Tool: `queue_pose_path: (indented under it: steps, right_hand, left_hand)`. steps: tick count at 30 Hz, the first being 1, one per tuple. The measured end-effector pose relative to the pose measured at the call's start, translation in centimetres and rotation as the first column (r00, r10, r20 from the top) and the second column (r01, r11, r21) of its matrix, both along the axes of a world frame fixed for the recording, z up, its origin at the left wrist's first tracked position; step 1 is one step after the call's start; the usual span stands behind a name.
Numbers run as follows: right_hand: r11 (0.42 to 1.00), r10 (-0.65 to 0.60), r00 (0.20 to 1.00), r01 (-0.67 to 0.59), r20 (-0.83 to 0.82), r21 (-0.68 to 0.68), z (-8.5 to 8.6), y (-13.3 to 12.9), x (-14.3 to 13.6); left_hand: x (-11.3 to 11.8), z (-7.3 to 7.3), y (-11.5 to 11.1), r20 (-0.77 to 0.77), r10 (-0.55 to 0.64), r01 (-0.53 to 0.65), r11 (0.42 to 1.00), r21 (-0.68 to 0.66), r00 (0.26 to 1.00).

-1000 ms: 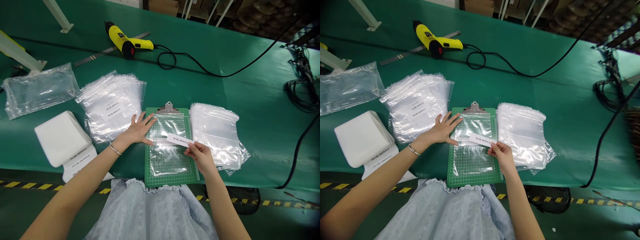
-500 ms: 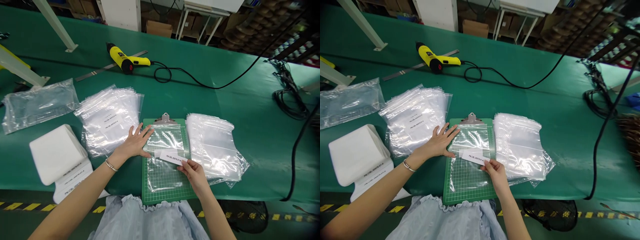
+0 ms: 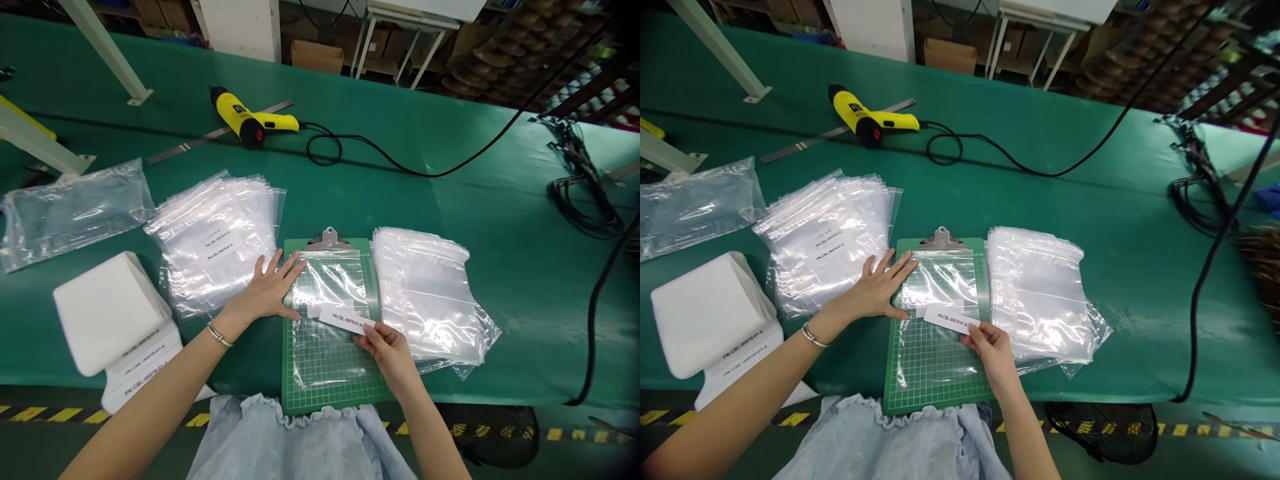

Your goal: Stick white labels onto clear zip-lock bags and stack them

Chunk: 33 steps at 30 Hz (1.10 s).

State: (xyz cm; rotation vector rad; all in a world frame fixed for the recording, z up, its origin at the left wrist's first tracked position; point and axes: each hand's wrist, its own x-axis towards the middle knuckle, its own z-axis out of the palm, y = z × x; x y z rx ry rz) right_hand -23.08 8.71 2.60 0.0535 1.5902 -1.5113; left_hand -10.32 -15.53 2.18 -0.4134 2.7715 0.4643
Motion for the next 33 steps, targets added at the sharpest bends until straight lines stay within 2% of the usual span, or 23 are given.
queue_pose_path:
  steps: [18,29,33]
  right_hand:
    - [0.998,-0.064,0.996,0.065,0.062,-0.016,0.4,0.1,-0.7]
    - [0.998,0.035,0.990,-0.028,-0.138,0.053,0.8,0.1,-1.5]
    - [0.995,0.089,0.982,-0.081,-0.164,0.057,1.1,-0.4,-2.1]
  left_hand:
    - [-0.4,0.6,0.0,0.087,-0.024,0.024,1.000,0.000,0.996]
    - [-0.6,0.5,0.0,0.104,-0.027,0.027,1.000,0.003,0.994]
    - [-0.6,0.3,0.0,0.094,-0.026,0.026,1.000,0.000,0.995]
